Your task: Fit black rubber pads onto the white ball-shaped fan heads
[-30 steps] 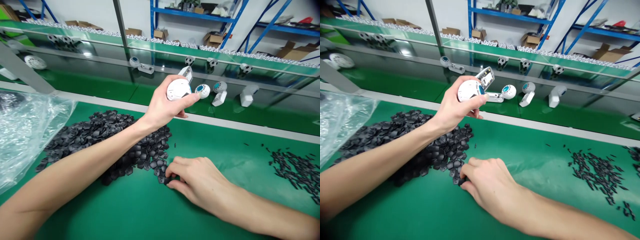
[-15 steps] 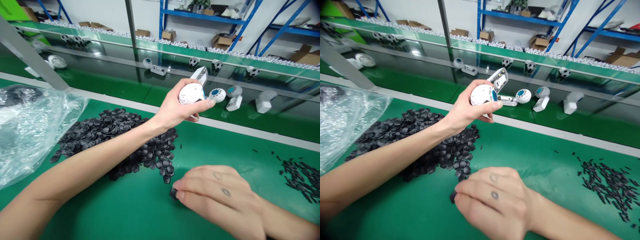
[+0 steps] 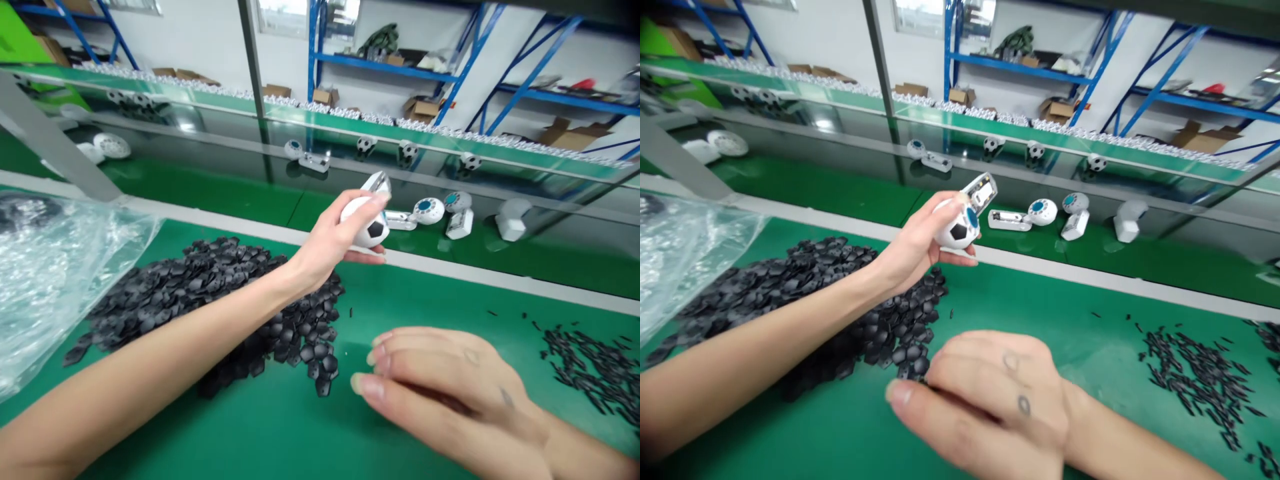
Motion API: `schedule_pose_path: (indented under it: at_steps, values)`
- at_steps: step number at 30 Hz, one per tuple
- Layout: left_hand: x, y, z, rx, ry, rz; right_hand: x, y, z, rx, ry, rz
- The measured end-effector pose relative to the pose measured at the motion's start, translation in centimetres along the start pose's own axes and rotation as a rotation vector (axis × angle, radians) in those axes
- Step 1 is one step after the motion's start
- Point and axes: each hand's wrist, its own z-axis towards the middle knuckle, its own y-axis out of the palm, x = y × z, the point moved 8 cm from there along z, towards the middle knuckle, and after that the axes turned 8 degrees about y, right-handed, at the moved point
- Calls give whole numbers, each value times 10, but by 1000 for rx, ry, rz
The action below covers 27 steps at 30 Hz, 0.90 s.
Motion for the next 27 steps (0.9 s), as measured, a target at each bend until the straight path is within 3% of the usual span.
schedule_pose_path:
  at_steps: [5, 8, 11, 17, 22, 27]
  values:
    - [-10, 4, -2, 8, -155, -206, -3, -43, 36, 171, -64, -99]
    - [-9, 10, -6, -27, -163, -201, -7, -64, 47, 244, -152, -96]
    - [-6, 14, -9, -53, -132, -158, 2, -74, 53, 302, -124, -28]
    - [-5, 19, -14, -83, -75, -76, 17, -68, 57, 307, -18, 89]
    - [2, 19, -16, -103, 96, 119, 26, -67, 61, 336, 66, 176]
    - [12, 18, -22, -83, 228, 319, 56, -59, 64, 303, 377, 405]
